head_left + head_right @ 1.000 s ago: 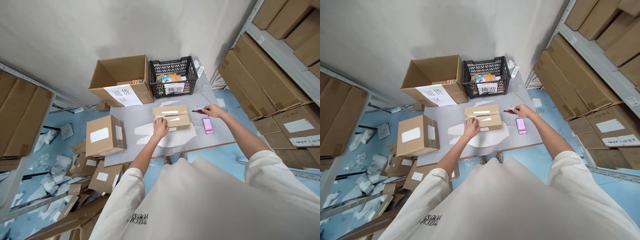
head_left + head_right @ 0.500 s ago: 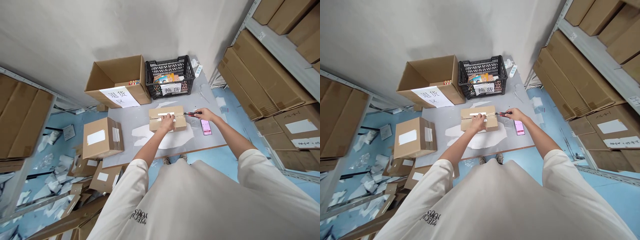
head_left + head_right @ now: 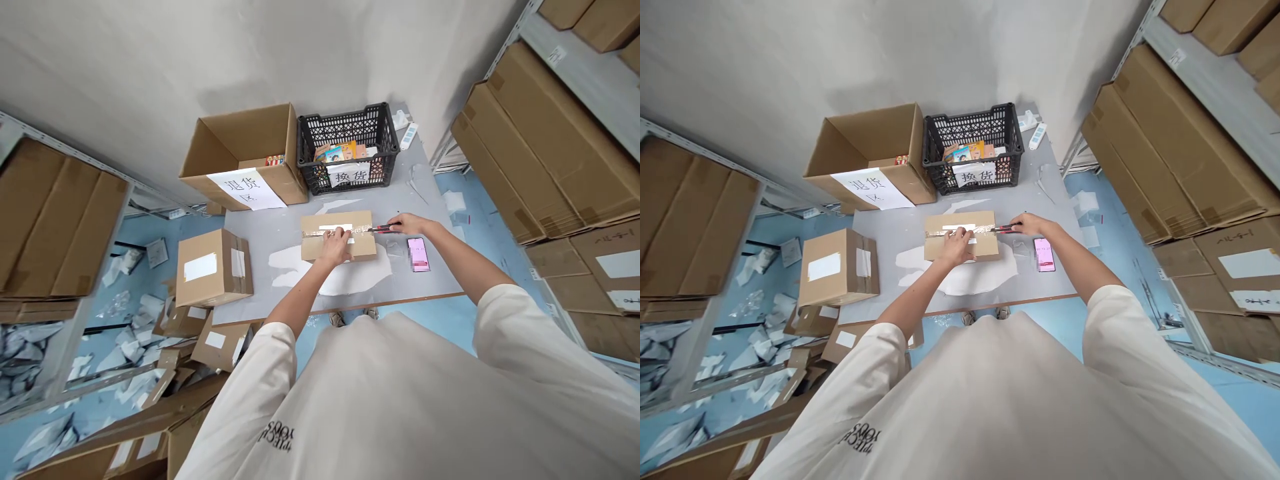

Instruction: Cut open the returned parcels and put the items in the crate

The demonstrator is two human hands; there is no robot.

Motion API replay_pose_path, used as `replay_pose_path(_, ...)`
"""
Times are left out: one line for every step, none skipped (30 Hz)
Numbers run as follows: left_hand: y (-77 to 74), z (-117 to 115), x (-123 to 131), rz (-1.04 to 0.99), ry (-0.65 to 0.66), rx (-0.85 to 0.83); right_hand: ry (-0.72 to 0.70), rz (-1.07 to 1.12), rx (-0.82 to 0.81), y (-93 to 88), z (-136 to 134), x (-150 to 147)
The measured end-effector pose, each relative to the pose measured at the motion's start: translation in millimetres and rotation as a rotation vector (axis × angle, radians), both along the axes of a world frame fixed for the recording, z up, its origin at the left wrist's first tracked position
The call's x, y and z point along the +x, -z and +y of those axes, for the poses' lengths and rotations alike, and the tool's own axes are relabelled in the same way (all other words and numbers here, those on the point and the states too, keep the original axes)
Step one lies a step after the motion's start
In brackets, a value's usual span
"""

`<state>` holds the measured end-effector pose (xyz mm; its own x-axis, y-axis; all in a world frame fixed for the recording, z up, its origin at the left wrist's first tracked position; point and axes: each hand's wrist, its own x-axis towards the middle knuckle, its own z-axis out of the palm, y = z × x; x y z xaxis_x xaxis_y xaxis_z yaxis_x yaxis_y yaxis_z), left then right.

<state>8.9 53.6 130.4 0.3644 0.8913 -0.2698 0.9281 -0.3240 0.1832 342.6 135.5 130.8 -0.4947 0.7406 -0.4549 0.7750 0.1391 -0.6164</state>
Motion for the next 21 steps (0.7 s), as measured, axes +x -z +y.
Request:
replay_pose_path(-0.4,0.8,0.1,0.001,-0.008,0.002,0.010,0.039,-0.052,3.5,-4.7,2.1)
replay_pose_path(-0.7,1.8,0.2,0.004,-0.017,0.004,0.018,0.077,-0.097,6.9,-10.3,4.3)
replay_pose_path(-1.0,2.9,0.3,0.007,-0.021,0.003,0.031,0.111,-0.131,9.8,-16.6,6.5)
replay_pose_path(-1.3,3.9,0.2,0.010,-0.019,-0.001,0.055,0.137,-0.151,12.1,-23.3,8.6)
replay_pose_path(-1.7,4.5,-0.1,0.013,-0.012,-0.008,0.092,0.156,-0.160,13.6,-30.3,10.7)
replay_pose_path(-2.0,4.8,-0.8,0.014,-0.003,-0.016,0.144,0.173,-0.166,14.2,-37.2,12.8)
replay_pose_path(-2.5,4.6,-1.7,0.011,0.004,-0.022,0.209,0.192,-0.173,14.0,-44.0,14.8)
replay_pose_path(-3.2,4.1,-2.8,0.002,0.008,-0.026,0.282,0.218,-0.183,12.9,-50.2,16.9)
replay_pose_path(-4.1,3.5,-4.0,-0.014,0.008,-0.023,0.354,0.250,-0.196,11.1,-55.9,18.9)
replay_pose_path(-5.2,3.2,-5.1,-0.034,0.003,-0.015,0.415,0.288,-0.207,8.8,-61.0,20.9)
replay_pose_path(-6.3,3.3,-6.2,-0.055,-0.008,0.000,0.463,0.323,-0.211,6.0,-65.3,22.6)
replay_pose_path(-7.5,4.2,-6.9,-0.072,-0.024,0.020,0.499,0.348,-0.207,3.1,-69.0,24.0)
replay_pose_path(-8.5,5.9,-7.4,-0.081,-0.044,0.043,0.522,0.361,-0.194,0.1,-72.0,24.9)
replay_pose_path(-9.2,8.4,-7.6,-0.084,-0.066,0.065,0.536,0.362,-0.174,-2.9,-74.6,25.2)
replay_pose_path(-9.3,11.6,-7.5,-0.081,-0.088,0.083,0.546,0.353,-0.147,-5.8,-76.8,24.8)
replay_pose_path(-8.9,15.1,-7.4,-0.078,-0.103,0.097,0.548,0.335,-0.114,-8.5,-78.8,23.6)
replay_pose_path(-7.9,18.9,-7.2,-0.076,-0.107,0.106,0.540,0.310,-0.074,-10.9,-80.7,21.6)
replay_pose_path(-6.3,22.7,-7.0,-0.077,-0.101,0.112,0.521,0.278,-0.027,-13.0,-82.6,18.7)
replay_pose_path(-4.2,26.5,-6.9,-0.080,-0.087,0.116,0.491,0.241,0.026,-14.8,-84.4,15.2)
replay_pose_path(-1.9,30.3,-6.8,-0.082,-0.070,0.118,0.449,0.201,0.081,-16.1,-86.1,11.1)
replay_pose_path(0.5,34.0,-6.6,-0.082,-0.053,0.116,0.399,0.164,0.136,-16.9,-87.7,6.7)
